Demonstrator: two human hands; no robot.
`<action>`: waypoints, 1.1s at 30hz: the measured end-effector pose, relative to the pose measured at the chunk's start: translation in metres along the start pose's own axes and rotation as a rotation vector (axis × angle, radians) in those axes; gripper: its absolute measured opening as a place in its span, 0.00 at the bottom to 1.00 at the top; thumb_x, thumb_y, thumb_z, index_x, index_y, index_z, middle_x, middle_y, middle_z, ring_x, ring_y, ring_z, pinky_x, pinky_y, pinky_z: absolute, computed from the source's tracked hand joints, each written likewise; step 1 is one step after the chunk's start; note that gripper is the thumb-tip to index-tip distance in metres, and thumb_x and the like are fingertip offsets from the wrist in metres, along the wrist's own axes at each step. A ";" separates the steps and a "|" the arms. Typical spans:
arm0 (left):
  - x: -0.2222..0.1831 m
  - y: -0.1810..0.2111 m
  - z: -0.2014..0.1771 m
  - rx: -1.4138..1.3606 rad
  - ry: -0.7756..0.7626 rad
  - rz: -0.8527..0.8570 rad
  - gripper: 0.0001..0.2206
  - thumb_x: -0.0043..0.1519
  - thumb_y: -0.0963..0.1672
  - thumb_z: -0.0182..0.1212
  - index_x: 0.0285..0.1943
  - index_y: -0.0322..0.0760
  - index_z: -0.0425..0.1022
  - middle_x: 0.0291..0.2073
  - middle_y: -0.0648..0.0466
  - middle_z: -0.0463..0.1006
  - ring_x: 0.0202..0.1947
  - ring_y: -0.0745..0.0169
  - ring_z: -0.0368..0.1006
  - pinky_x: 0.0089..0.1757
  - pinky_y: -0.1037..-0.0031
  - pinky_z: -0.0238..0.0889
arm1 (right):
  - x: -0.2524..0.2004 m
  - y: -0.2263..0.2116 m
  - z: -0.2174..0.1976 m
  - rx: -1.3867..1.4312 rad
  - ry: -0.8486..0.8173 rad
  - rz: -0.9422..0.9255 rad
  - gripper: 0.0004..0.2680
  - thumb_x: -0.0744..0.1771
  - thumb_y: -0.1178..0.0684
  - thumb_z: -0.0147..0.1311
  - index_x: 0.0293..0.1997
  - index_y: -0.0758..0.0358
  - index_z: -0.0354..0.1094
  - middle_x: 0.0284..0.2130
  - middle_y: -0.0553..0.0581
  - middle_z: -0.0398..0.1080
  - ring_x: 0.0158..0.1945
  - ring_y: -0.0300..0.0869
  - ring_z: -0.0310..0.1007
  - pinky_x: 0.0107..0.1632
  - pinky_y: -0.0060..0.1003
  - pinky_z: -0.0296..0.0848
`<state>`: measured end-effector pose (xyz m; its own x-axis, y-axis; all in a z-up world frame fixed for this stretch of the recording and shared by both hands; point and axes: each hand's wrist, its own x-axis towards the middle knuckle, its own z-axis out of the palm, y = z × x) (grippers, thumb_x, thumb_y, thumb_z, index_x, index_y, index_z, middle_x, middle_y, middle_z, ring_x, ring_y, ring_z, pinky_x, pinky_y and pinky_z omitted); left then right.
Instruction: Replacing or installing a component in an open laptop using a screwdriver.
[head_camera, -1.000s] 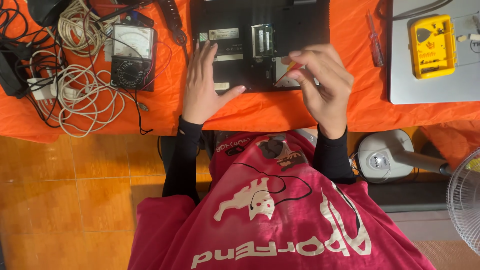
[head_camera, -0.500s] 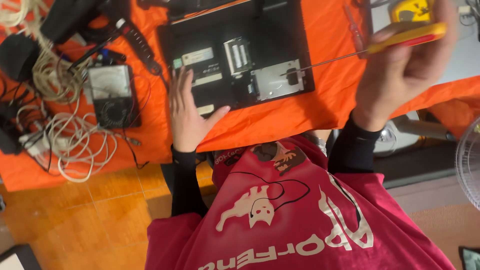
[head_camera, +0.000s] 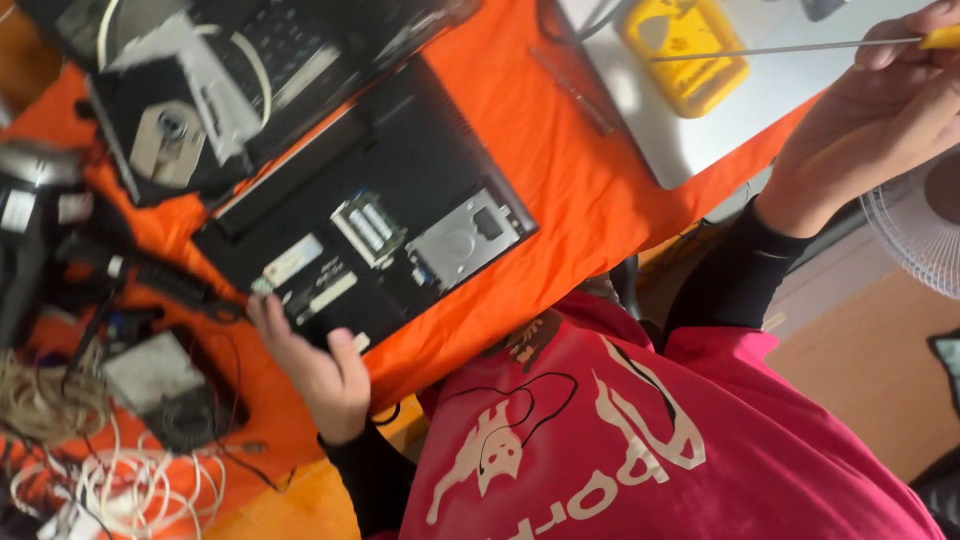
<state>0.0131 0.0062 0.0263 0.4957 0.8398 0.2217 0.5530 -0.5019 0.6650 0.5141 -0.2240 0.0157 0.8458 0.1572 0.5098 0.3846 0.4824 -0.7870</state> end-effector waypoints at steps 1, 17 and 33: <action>0.005 0.005 0.001 -0.005 -0.018 0.011 0.30 0.73 0.48 0.49 0.80 0.24 0.48 0.79 0.30 0.49 0.80 0.27 0.47 0.75 0.48 0.41 | 0.004 0.001 -0.007 -0.015 0.015 -0.003 0.11 0.77 0.55 0.42 0.53 0.78 0.65 0.47 0.63 0.69 0.33 0.42 0.59 0.38 0.34 0.58; 0.030 0.020 0.031 -0.026 0.291 -0.343 0.32 0.78 0.57 0.36 0.74 0.22 0.55 0.67 0.32 0.63 0.67 0.41 0.65 0.65 0.56 0.59 | 0.026 0.015 -0.059 -0.069 0.052 -0.056 0.10 0.76 0.56 0.41 0.41 0.72 0.59 0.34 0.65 0.65 0.30 0.45 0.55 0.34 0.36 0.54; 0.016 -0.009 0.033 0.007 0.353 -0.346 0.33 0.76 0.58 0.36 0.75 0.25 0.54 0.70 0.38 0.63 0.70 0.48 0.61 0.70 0.58 0.53 | 0.022 0.028 -0.078 -0.154 0.027 0.026 0.12 0.77 0.51 0.42 0.42 0.73 0.60 0.29 0.62 0.60 0.26 0.43 0.52 0.30 0.35 0.50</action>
<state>0.0383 0.0169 0.0000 0.0252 0.9757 0.2175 0.6500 -0.1813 0.7380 0.5723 -0.2738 -0.0225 0.8653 0.1435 0.4802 0.4125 0.3402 -0.8450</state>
